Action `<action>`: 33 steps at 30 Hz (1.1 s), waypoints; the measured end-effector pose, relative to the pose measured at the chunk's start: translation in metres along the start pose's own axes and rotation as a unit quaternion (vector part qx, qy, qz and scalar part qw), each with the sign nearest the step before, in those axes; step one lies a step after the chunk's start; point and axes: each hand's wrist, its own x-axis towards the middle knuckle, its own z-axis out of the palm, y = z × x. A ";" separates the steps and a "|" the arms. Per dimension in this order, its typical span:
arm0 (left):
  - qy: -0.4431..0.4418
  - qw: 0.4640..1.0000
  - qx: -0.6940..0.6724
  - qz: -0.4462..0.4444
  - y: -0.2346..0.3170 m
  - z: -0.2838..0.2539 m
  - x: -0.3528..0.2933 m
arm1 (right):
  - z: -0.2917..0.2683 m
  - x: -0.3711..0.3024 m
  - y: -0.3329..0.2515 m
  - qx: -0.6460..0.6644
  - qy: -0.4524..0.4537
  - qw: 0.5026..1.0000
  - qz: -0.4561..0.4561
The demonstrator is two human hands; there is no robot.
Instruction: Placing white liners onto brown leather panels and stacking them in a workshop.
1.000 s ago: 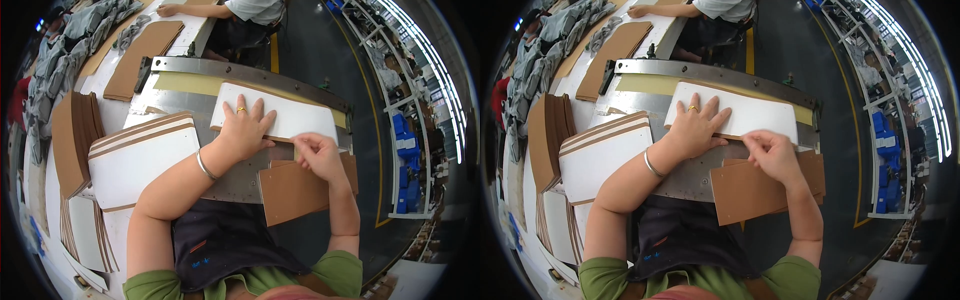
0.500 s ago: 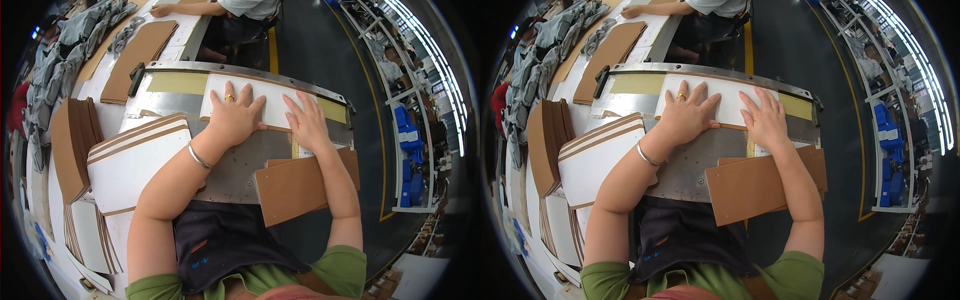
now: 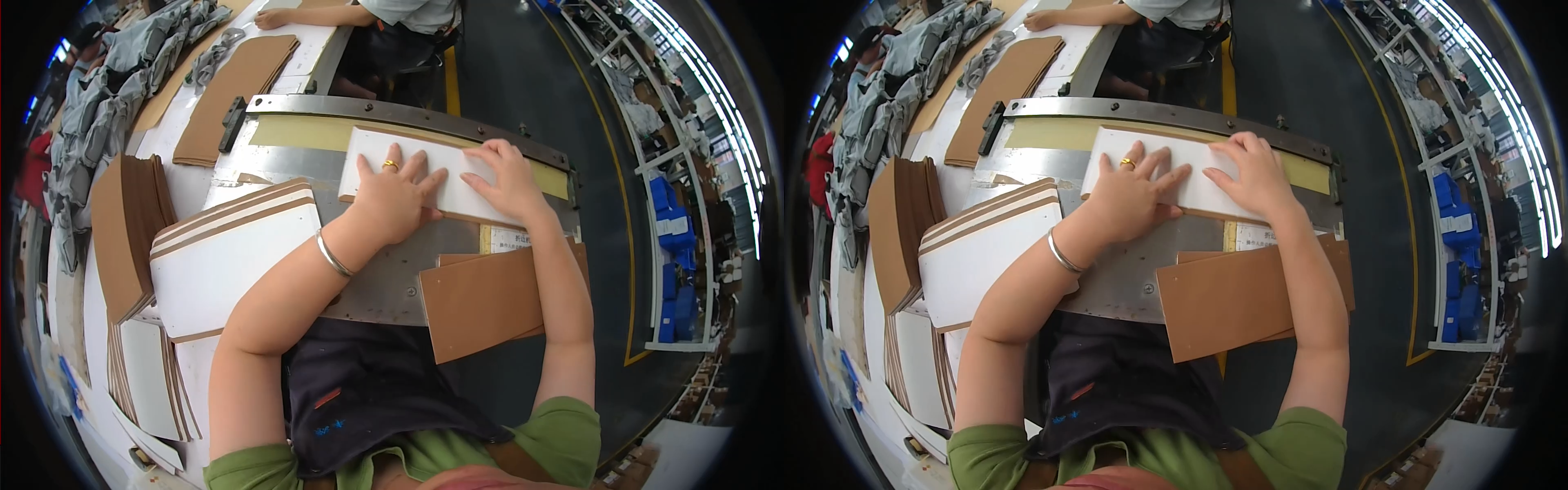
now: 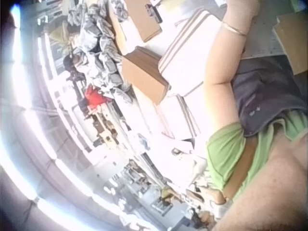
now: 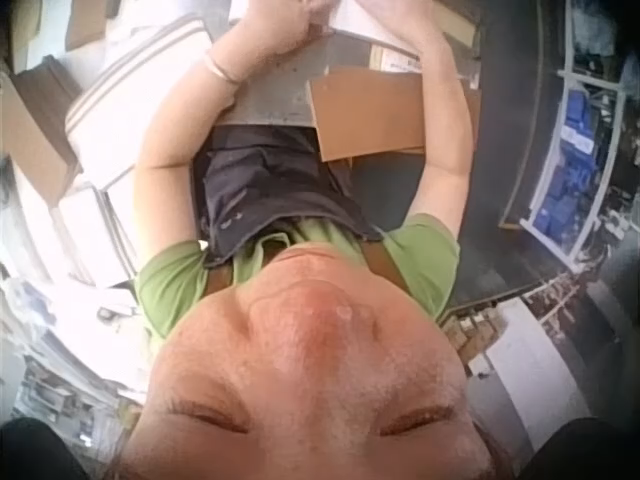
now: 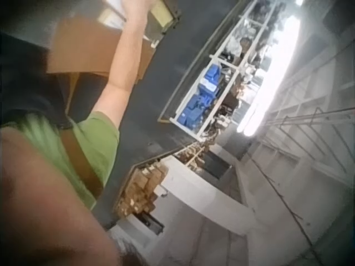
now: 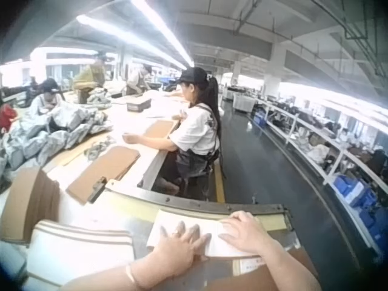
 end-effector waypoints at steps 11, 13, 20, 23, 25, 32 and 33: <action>0.033 0.991 -0.083 -0.099 -0.041 -0.054 -0.169 | -0.033 0.024 -0.024 0.094 -0.138 0.984 0.060; 0.023 0.986 -0.072 -0.149 -0.057 -0.041 -0.202 | -0.055 0.021 -0.031 0.223 -0.051 0.972 0.047; 0.048 0.982 -0.043 -0.177 -0.061 -0.028 -0.235 | -0.152 -0.116 -0.070 -0.057 0.267 0.945 -0.177; 0.066 0.984 -0.056 -0.156 -0.062 -0.031 -0.235 | -0.150 -0.172 -0.071 -0.083 0.063 0.991 -0.086; 0.064 0.984 -0.081 -0.147 -0.065 -0.029 -0.238 | -0.126 -0.185 -0.071 -0.004 -0.011 1.000 -0.020; 0.573 0.545 -0.354 -0.498 -0.115 -0.044 -0.263 | -0.094 -0.166 -0.075 0.134 -0.075 0.988 -0.017; 0.649 0.482 -0.302 -0.505 -0.104 -0.070 -0.250 | -0.096 -0.159 -0.077 0.128 -0.075 0.988 -0.042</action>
